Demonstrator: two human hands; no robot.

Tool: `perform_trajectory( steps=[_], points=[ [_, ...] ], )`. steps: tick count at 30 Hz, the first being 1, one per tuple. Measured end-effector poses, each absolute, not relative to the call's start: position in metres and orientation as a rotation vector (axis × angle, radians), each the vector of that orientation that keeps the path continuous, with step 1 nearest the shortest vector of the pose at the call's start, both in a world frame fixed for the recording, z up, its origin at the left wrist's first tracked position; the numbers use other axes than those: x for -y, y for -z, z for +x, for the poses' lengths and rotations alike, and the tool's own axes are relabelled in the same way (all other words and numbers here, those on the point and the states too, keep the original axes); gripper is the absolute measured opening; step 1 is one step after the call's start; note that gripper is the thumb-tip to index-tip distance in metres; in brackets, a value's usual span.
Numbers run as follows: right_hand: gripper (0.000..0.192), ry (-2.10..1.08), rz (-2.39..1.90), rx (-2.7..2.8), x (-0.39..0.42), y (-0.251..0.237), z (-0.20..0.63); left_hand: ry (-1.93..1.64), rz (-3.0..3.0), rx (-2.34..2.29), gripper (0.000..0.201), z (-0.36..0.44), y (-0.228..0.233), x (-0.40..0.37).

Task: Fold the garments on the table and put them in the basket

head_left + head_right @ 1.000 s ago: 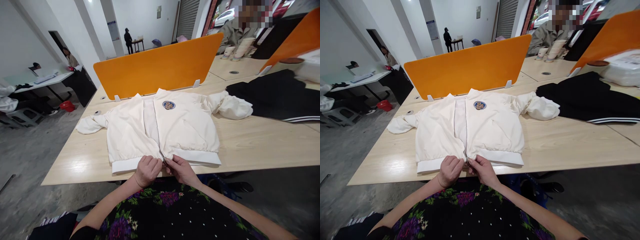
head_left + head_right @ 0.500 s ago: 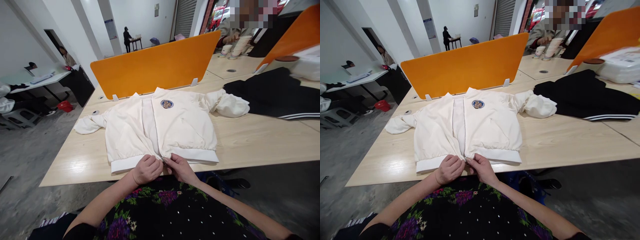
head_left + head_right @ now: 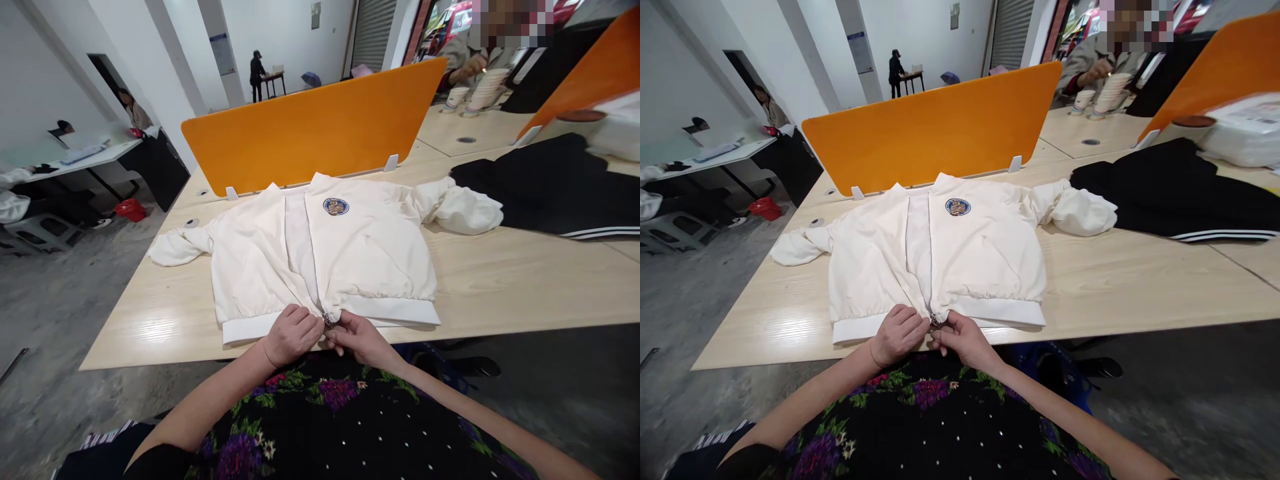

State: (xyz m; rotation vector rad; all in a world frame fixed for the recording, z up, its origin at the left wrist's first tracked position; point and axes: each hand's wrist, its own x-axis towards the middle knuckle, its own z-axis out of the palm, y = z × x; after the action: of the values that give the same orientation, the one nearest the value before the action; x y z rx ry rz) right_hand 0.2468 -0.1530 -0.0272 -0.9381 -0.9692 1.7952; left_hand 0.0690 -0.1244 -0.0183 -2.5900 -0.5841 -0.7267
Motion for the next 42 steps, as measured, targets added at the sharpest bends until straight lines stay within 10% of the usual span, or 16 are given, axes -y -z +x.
perform_trajectory(
  steps=[16, 30, 42],
  points=[
    [0.035, -1.63, -1.21, 1.138, 0.157, -0.002, 0.264, 0.727, -2.511, 0.481, 0.007, 0.07, 0.019, 0.125],
    [0.03, -0.625, -0.891, 2.165, 0.133, 0.003, 0.293, 0.798, -2.584, 0.652, 0.008, 0.07, 0.019, 0.122],
    [0.017, -1.156, -0.932, 2.124, 0.108, 0.001, 0.285, 0.723, -2.67, 0.692, 0.015, 0.069, 0.02, 0.122]
  ],
)
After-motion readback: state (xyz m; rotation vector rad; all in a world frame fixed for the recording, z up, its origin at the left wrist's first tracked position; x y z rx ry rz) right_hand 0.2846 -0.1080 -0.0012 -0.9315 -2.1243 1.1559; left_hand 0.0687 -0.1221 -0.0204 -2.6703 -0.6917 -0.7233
